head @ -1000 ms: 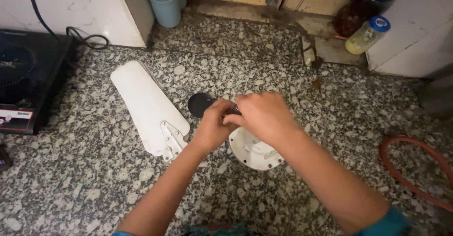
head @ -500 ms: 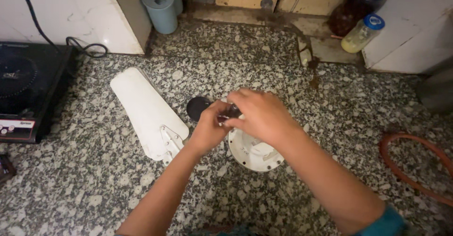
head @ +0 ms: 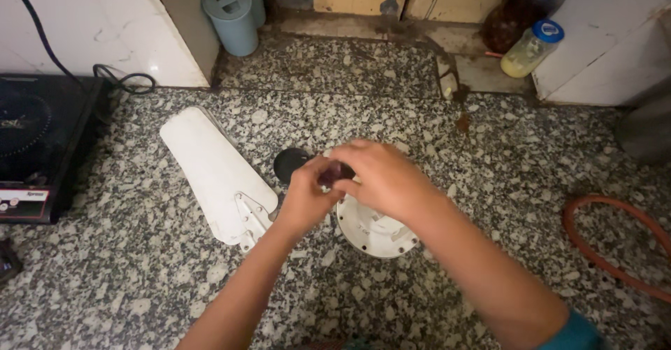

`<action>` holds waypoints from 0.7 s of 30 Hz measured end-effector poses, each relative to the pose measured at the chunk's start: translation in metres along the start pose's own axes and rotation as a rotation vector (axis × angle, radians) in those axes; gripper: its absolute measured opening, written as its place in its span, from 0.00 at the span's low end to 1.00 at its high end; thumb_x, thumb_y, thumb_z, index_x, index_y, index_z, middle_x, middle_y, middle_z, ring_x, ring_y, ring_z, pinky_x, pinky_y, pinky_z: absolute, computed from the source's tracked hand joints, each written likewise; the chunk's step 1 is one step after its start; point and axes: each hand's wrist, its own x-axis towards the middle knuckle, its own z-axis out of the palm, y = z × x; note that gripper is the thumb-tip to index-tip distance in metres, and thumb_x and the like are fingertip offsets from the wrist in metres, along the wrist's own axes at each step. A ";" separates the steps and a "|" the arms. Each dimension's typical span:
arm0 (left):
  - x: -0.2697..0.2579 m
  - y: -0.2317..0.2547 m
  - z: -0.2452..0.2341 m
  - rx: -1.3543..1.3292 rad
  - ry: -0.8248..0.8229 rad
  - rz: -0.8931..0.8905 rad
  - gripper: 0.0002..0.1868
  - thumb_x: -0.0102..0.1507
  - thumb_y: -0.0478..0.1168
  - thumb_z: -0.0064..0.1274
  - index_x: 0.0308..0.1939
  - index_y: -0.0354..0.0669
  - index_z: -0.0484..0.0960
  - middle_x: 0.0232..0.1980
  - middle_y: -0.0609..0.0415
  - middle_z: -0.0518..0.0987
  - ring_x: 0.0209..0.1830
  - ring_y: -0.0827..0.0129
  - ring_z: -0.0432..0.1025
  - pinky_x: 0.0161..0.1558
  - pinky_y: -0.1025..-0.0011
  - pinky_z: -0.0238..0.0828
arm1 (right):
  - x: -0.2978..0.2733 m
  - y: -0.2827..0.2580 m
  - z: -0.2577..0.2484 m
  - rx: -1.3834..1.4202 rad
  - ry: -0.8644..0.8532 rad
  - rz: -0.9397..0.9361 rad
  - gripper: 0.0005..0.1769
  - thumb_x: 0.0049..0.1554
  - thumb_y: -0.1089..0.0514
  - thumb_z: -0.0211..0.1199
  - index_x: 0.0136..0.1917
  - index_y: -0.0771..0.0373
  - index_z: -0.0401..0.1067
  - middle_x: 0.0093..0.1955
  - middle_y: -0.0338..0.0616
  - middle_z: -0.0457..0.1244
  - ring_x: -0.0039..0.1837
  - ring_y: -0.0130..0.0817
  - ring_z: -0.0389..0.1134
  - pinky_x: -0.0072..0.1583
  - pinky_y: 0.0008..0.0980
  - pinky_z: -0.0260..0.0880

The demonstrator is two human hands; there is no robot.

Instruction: The person uses a screwdriver to loosen and remove screws from the central hub of a ceiling fan. They remove the screws one by one and place them on the floor next to the fan blade.

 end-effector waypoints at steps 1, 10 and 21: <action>-0.001 0.000 -0.001 -0.067 -0.011 -0.016 0.15 0.56 0.32 0.64 0.46 0.33 0.80 0.43 0.51 0.81 0.41 0.69 0.78 0.42 0.72 0.78 | -0.001 0.000 -0.001 0.006 -0.023 0.004 0.20 0.45 0.56 0.69 0.51 0.64 0.77 0.46 0.52 0.71 0.47 0.48 0.74 0.50 0.44 0.74; -0.005 0.002 0.005 -0.010 0.005 0.053 0.17 0.55 0.29 0.63 0.48 0.32 0.81 0.44 0.49 0.79 0.43 0.67 0.75 0.45 0.70 0.73 | 0.003 -0.008 -0.006 -0.165 -0.264 0.283 0.19 0.54 0.47 0.69 0.53 0.62 0.75 0.50 0.50 0.69 0.53 0.48 0.72 0.55 0.45 0.72; -0.005 0.002 0.004 0.011 -0.001 0.044 0.20 0.55 0.31 0.64 0.49 0.31 0.79 0.48 0.47 0.76 0.47 0.62 0.74 0.47 0.67 0.73 | 0.006 -0.008 -0.004 -0.291 -0.413 0.393 0.26 0.57 0.39 0.69 0.54 0.63 0.73 0.51 0.49 0.69 0.53 0.43 0.73 0.57 0.41 0.73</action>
